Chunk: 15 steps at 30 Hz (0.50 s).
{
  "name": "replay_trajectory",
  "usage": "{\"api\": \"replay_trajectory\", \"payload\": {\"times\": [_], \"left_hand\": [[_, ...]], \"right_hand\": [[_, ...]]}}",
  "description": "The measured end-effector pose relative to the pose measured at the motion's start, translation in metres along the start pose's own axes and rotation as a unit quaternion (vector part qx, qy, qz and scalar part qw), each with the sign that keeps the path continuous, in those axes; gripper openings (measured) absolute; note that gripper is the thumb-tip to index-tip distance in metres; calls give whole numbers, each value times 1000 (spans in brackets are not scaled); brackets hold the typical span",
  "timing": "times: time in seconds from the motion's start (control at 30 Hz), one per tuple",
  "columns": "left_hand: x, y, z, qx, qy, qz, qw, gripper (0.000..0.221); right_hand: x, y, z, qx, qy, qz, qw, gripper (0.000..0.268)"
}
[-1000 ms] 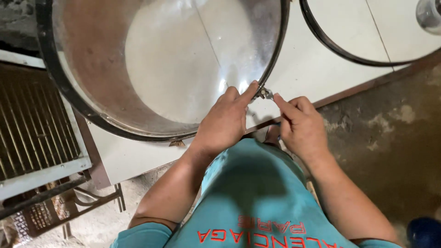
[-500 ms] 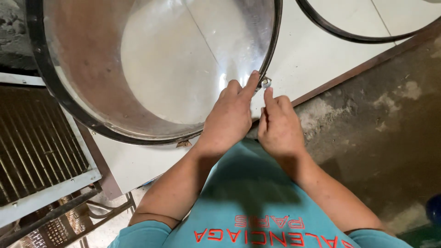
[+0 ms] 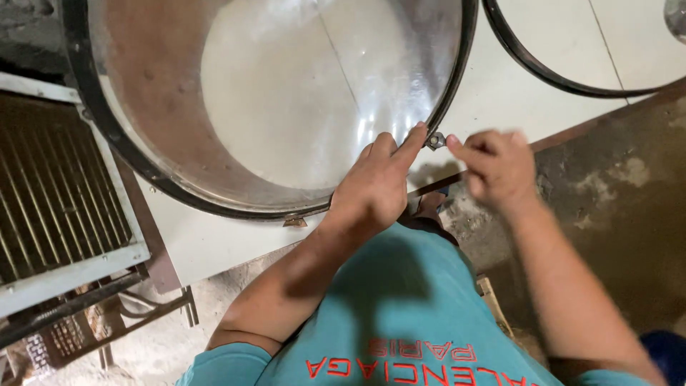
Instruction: Repairing a drum by adjusting the tension rods on the rim using a small wrench
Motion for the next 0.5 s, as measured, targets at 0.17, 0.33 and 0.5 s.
{"api": "replay_trajectory", "payload": {"times": [0.17,0.33,0.5], "left_hand": [[6,-16,-15,2,-41,50,998,63],[10,-17,-9,-3,-29,63,998,59],[15,-19,-13,-31,80,12,996,71]], "right_hand": [[77,31,19,97,123,-19,988,35],[99,71,9,204,139,-99,964,29],[58,93,-34,63,-171,-184,966,59]]}}
Point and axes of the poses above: each hand's wrist, its own x-axis towards the middle knuckle, its own y-axis out of the back of the hand, z = x × y, the point moved 4 cm from there along x, towards the middle knuckle, and after that the axes turned 6 degrees about -z, right-handed, at the moved point
